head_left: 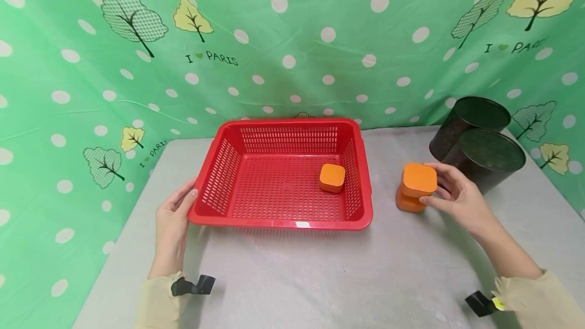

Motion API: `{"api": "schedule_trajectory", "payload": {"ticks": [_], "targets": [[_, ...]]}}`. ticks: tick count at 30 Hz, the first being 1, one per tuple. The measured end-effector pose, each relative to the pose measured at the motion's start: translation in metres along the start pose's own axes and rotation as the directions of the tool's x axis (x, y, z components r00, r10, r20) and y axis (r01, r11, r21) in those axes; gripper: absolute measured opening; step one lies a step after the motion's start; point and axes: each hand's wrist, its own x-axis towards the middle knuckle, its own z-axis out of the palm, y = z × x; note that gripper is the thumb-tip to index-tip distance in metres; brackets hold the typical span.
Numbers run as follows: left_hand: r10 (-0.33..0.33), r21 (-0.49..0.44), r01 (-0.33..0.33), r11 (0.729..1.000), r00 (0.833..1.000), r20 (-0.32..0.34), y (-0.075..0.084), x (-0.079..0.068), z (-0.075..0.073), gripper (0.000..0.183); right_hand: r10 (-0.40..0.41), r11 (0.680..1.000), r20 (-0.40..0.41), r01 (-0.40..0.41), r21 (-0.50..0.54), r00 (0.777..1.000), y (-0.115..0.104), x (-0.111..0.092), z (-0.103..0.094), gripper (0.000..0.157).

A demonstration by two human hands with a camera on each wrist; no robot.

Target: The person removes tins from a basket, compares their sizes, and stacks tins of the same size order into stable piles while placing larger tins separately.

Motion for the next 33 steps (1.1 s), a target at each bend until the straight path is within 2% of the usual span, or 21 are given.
{"api": "schedule_trajectory", "payload": {"ticks": [2, 9, 18, 27, 33], "targets": [[0.001, -0.005, -0.001, 1.000, 1.000, -0.002, 0.000, 0.000, 0.001, 0.050, 0.012, 1.000, 0.003, -0.012, -0.007, 1.000, 0.004, -0.002, -0.003, 0.065], [-0.006, 0.017, 0.006, 1.000, 1.000, -0.003, 0.000, -0.002, 0.000, 0.049, 0.041, 0.990, 0.010, -0.040, -0.134, 0.999, 0.011, -0.006, -0.007, 0.066], [0.001, 0.022, -0.002, 1.000, 1.000, 0.008, -0.001, -0.001, -0.001, 0.050, 0.013, 0.996, 0.024, -0.011, -0.083, 1.000, 0.018, -0.007, -0.008, 0.066], [-0.007, 0.020, 0.007, 1.000, 1.000, -0.002, 0.000, -0.002, 0.000, 0.049, 0.058, 0.983, 0.032, -0.051, -0.174, 0.998, 0.019, -0.008, -0.010, 0.066], [0.000, 0.023, 0.000, 1.000, 1.000, -0.001, -0.001, -0.001, 0.000, 0.049, 0.030, 0.983, 0.050, -0.021, -0.180, 0.998, 0.020, -0.008, -0.010, 0.068]]}}
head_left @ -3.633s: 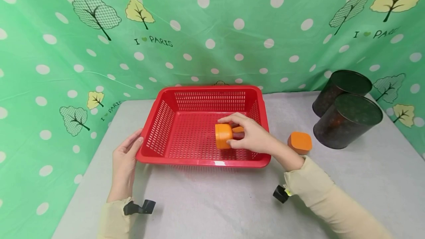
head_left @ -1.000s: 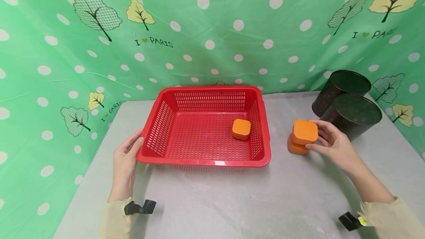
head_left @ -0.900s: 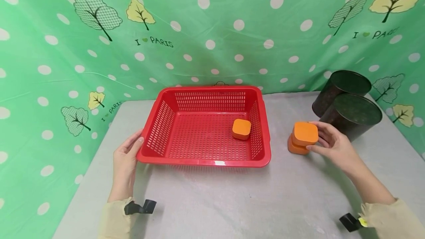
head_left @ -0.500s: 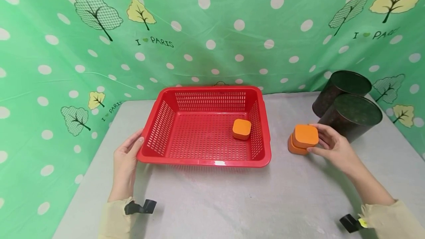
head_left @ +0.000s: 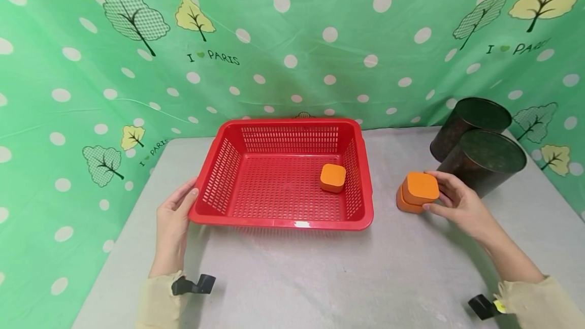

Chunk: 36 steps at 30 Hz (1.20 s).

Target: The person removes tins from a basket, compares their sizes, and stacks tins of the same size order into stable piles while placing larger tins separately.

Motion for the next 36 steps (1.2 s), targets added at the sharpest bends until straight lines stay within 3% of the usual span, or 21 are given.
{"api": "schedule_trajectory", "payload": {"ticks": [4, 10, 22, 31, 36], "targets": [[0.006, 0.009, -0.006, 1.000, 1.000, 0.007, 0.000, 0.000, 0.000, 0.050, -0.063, 0.993, -0.003, 0.063, 0.103, 0.998, 0.000, 0.000, 0.001, 0.070], [0.007, 0.010, -0.007, 1.000, 1.000, -0.002, -0.001, 0.000, 0.000, 0.048, -0.129, 0.947, -0.022, 0.130, 0.293, 0.991, -0.004, 0.001, -0.001, 0.067], [0.020, -0.017, -0.020, 1.000, 1.000, -0.007, -0.002, 0.001, 0.001, 0.046, -0.213, 0.887, -0.093, 0.232, 0.399, 0.973, -0.022, 0.001, -0.001, 0.063], [0.008, -0.008, -0.008, 1.000, 1.000, -0.013, -0.001, 0.002, 0.001, 0.047, -0.212, 0.887, -0.212, 0.279, 0.367, 0.954, -0.041, 0.000, 0.003, 0.065], [0.002, -0.007, -0.002, 1.000, 1.000, -0.011, -0.001, 0.002, 0.001, 0.047, -0.225, 0.861, -0.247, 0.311, 0.403, 0.942, -0.055, 0.001, 0.008, 0.065]]}}
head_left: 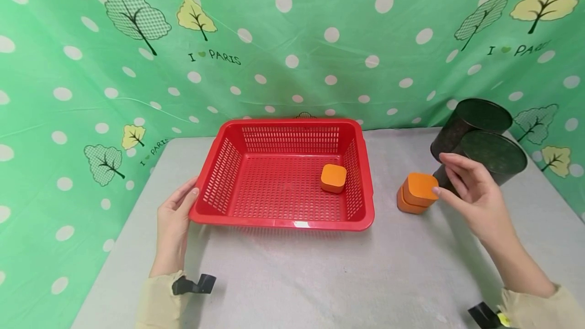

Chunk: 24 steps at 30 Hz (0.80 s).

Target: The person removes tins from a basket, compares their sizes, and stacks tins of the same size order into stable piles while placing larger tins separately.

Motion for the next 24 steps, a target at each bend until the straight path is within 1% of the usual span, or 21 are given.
{"api": "schedule_trajectory", "payload": {"ticks": [4, 8, 13, 16, 19, 21, 24], "targets": [[-0.003, -0.003, 0.003, 1.000, 1.000, -0.001, 0.000, 0.000, 0.000, 0.047, -0.039, 0.998, 0.024, 0.038, 0.047, 0.999, -0.006, 0.002, 0.012, 0.065], [-0.002, 0.001, 0.002, 1.000, 1.000, 0.004, 0.000, -0.001, 0.000, 0.048, -0.054, 0.996, 0.048, 0.050, 0.071, 0.997, -0.011, 0.004, 0.026, 0.069], [0.001, -0.013, -0.001, 1.000, 1.000, 0.005, 0.000, -0.001, 0.000, 0.048, -0.028, 0.999, 0.086, 0.026, 0.024, 0.996, -0.014, 0.006, 0.049, 0.072], [0.003, -0.010, -0.003, 1.000, 1.000, 0.007, 0.000, -0.001, 0.000, 0.048, 0.012, 1.000, 0.100, -0.011, -0.014, 0.995, -0.015, 0.007, 0.066, 0.071], [0.003, -0.004, -0.003, 1.000, 1.000, 0.008, -0.001, 0.000, 0.000, 0.047, 0.077, 0.997, 0.114, -0.074, -0.033, 0.991, -0.015, 0.009, 0.084, 0.066], [-0.002, -0.006, 0.002, 1.000, 1.000, 0.008, -0.001, 0.000, -0.001, 0.047, 0.128, 0.991, 0.127, -0.121, -0.063, 0.984, -0.013, 0.011, 0.095, 0.063], [-0.004, -0.010, 0.004, 1.000, 1.000, 0.006, -0.001, 0.001, -0.001, 0.047, 0.210, 0.975, 0.147, -0.195, -0.106, 0.967, -0.011, 0.017, 0.110, 0.060]]}}
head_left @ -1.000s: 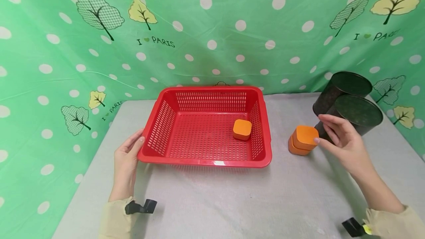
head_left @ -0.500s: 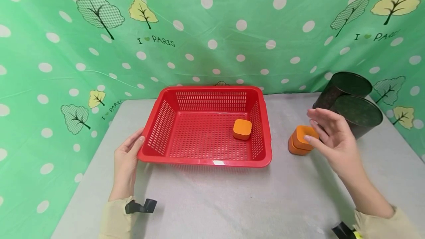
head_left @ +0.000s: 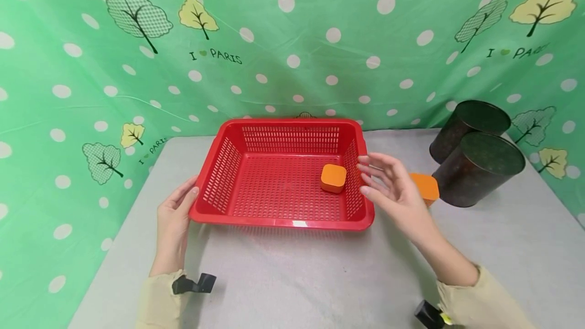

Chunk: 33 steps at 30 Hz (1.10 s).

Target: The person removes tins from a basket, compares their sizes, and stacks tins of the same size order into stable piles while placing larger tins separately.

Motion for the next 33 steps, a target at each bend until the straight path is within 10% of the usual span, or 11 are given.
{"api": "schedule_trajectory", "payload": {"ticks": [17, 24, 33], "targets": [[0.007, -0.007, -0.007, 1.000, 1.000, 0.005, -0.001, -0.001, -0.001, 0.048, 0.422, 0.895, 0.077, -0.403, -0.190, 0.903, -0.003, 0.051, 0.042, 0.072], [0.017, -0.003, -0.017, 1.000, 1.000, 0.016, -0.001, -0.002, -0.002, 0.049, 0.504, 0.849, 0.072, -0.479, -0.225, 0.861, 0.006, 0.063, 0.050, 0.077], [0.021, -0.016, -0.021, 1.000, 1.000, 0.023, -0.001, -0.002, -0.002, 0.048, 0.485, 0.855, 0.081, -0.452, -0.256, 0.871, 0.021, 0.073, 0.057, 0.074]]}}
